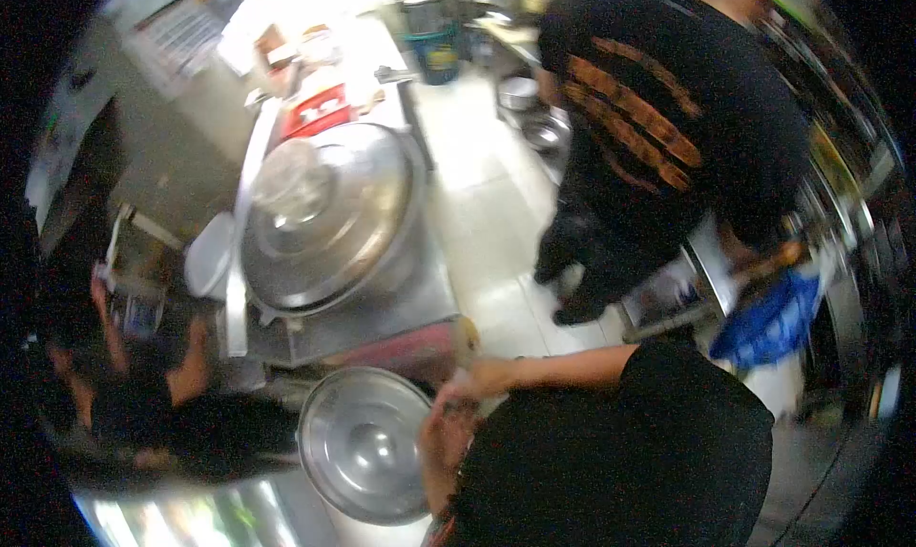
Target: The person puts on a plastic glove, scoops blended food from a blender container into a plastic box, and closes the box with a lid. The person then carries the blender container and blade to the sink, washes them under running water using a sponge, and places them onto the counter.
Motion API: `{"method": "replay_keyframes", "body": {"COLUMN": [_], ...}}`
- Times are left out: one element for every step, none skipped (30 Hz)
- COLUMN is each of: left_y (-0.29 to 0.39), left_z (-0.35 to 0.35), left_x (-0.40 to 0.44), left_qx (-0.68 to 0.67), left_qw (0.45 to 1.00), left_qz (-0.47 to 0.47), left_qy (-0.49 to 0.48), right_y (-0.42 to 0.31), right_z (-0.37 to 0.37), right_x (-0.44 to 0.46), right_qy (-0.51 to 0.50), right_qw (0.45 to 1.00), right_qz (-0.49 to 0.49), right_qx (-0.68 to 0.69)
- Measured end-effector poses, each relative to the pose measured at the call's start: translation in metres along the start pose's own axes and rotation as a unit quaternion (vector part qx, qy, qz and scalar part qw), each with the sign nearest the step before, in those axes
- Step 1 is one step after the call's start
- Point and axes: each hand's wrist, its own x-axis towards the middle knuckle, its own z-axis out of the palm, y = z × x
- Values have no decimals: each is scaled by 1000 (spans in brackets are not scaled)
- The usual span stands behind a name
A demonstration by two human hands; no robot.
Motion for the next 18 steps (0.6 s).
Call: {"method": "replay_keyframes", "body": {"left_y": [-7, -11, -16, -21, -13, -15, -13, -15, -20, -25, -30, -36, -42, -49, -61, -71, -81, -93], "left_z": [-6, -22, -44, -100, -129, -144, -151, -153, -153, -149, -145, -137, -129, -120, -108, -97, -84, -70], "left_x": [-1, 3, 11, 16, 16, 19, 19, 22, 22, 24, 25, 27, 29, 33, 37, 40, 44, 48], "left_qx": [92, 188, 286, 349, 414, 451, 476, 499, 519, 539, 555, 572, 588, 601, 616, 628, 642, 655], "left_qw": [994, 976, 947, 923, 889, 860, 838, 815, 795, 777, 762, 746, 733, 722, 712, 704, 694, 685], "left_qz": [12, 26, 43, -4, -43, -80, -108, -135, -158, -175, -191, -205, -215, -223, -229, -235, -240, -243], "left_qy": [56, 104, 143, 158, 192, 223, 245, 260, 272, 274, 274, 272, 267, 258, 247, 235, 222, 206], "right_y": [5, 81, 130, 211, 255, 297, 337, 376, 414, 401, 397, 407, 421, 428, 433, 432, 429, 445], "right_z": [-12, 0, 10, 35, 47, 59, 71, 107, 143, 159, 171, 183, 200, 214, 221, 215, 204, 202], "right_x": [-34, -33, -58, -71, -113, -156, -199, -228, -256, -300, -336, -367, -395, -421, -447, -472, -493, -509], "right_qy": [59, 68, 159, 203, 167, 139, 122, 189, 290, 393, 471, 539, 582, 658, 725, 758, 781, 765], "right_qw": [985, 985, 973, 951, 951, 937, 911, 922, 874, 784, 642, 500, 338, 259, 174, 135, 93, 95], "right_qz": [132, 158, 156, 200, 151, 97, 40, 220, 374, 473, 542, 544, 524, 451, 369, 258, 144, 60], "right_qx": [98, 10, -60, -124, -213, -306, -392, -255, -111, 84, 269, 405, 522, 544, 555, 584, 600, 635]}}
